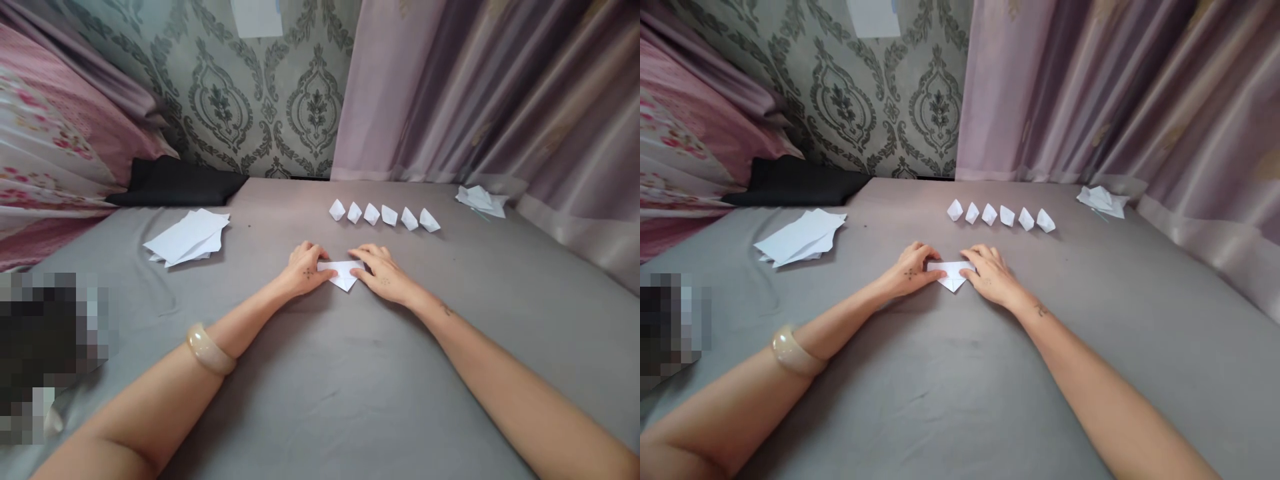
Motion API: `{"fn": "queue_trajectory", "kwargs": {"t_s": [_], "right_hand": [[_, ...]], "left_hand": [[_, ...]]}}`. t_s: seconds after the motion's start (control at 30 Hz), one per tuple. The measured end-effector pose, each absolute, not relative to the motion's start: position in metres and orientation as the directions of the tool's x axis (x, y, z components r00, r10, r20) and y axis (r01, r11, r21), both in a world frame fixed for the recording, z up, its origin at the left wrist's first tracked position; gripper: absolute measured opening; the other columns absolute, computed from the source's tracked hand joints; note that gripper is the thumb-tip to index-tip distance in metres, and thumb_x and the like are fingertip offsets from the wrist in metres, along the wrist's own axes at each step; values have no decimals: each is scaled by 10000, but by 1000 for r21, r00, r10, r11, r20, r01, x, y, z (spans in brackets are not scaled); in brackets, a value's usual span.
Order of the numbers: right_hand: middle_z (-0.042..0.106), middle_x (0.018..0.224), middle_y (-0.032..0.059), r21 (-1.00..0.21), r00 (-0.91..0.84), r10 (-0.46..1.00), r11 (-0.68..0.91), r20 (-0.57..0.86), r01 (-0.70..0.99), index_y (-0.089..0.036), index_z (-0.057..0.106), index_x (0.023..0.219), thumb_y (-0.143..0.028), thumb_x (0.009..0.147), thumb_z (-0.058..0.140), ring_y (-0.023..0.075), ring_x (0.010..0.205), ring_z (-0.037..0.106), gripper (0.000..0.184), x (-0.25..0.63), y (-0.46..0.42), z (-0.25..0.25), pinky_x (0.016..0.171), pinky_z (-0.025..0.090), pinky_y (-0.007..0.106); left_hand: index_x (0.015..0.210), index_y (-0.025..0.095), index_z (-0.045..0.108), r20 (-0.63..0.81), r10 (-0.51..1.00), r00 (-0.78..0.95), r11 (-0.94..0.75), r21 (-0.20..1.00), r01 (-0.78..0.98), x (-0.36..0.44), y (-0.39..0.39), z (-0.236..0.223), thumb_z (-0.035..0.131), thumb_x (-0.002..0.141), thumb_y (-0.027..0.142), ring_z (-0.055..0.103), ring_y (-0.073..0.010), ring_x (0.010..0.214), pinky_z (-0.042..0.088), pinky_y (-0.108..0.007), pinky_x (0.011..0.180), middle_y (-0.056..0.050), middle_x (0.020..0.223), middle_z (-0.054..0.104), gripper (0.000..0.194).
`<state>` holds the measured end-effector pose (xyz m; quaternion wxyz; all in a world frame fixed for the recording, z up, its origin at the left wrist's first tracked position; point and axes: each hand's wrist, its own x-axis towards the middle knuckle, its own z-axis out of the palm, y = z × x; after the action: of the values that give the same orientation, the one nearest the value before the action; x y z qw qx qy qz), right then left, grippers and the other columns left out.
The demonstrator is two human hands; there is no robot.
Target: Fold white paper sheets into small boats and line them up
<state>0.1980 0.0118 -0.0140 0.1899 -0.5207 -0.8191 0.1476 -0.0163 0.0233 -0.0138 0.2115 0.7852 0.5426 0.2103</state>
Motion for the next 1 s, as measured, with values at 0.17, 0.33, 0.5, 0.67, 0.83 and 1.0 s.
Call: {"fn": "queue_trajectory", "kwargs": {"t_s": [0.17,0.33,0.5,0.67,0.83,1.0], "right_hand": [[514,1216,92,-478,-493,870,431,-5,765,-220,586,1118,-330,839,534,264,1105,446,304,201,26,-2,955,377,411],[551,1057,72,-500,-526,849,434,-53,750,-203,601,922,-320,765,593,229,1021,482,196,199,38,7,898,398,359],[600,846,30,-647,-502,855,313,-126,695,-173,599,852,-272,718,604,159,757,536,166,197,35,16,674,420,273],[645,842,22,-759,-541,824,243,-167,603,-156,674,930,-312,738,602,135,722,538,258,195,17,30,625,390,241],[533,607,-26,-739,-513,836,220,-192,636,-152,698,796,-401,747,593,94,550,425,274,193,-1,39,507,291,233],[607,710,-6,-716,-471,875,257,-112,649,-177,704,839,-363,770,581,110,607,491,234,193,-12,41,548,341,235]], "left_hand": [[902,187,645,4,943,334,-269,604,751,-17,24,-4,670,735,389,508,-240,964,400,-366,868,-53,928,556,263],[789,172,631,-28,922,387,-243,735,633,-18,26,-5,627,750,283,519,-151,730,385,-286,726,6,715,573,118],[762,155,590,15,902,432,-218,879,424,-19,28,-11,634,726,320,427,-94,574,316,-224,560,42,617,503,175],[866,133,601,24,879,476,-163,954,253,-17,22,-7,637,720,335,470,-96,617,338,-216,572,12,718,568,252],[933,138,664,2,790,613,-216,937,275,-19,16,-2,609,769,404,484,-105,632,336,-216,571,2,740,589,317],[774,140,654,-27,753,658,-285,887,363,-21,13,0,602,779,483,375,-83,520,240,-221,488,39,569,470,346]]}}
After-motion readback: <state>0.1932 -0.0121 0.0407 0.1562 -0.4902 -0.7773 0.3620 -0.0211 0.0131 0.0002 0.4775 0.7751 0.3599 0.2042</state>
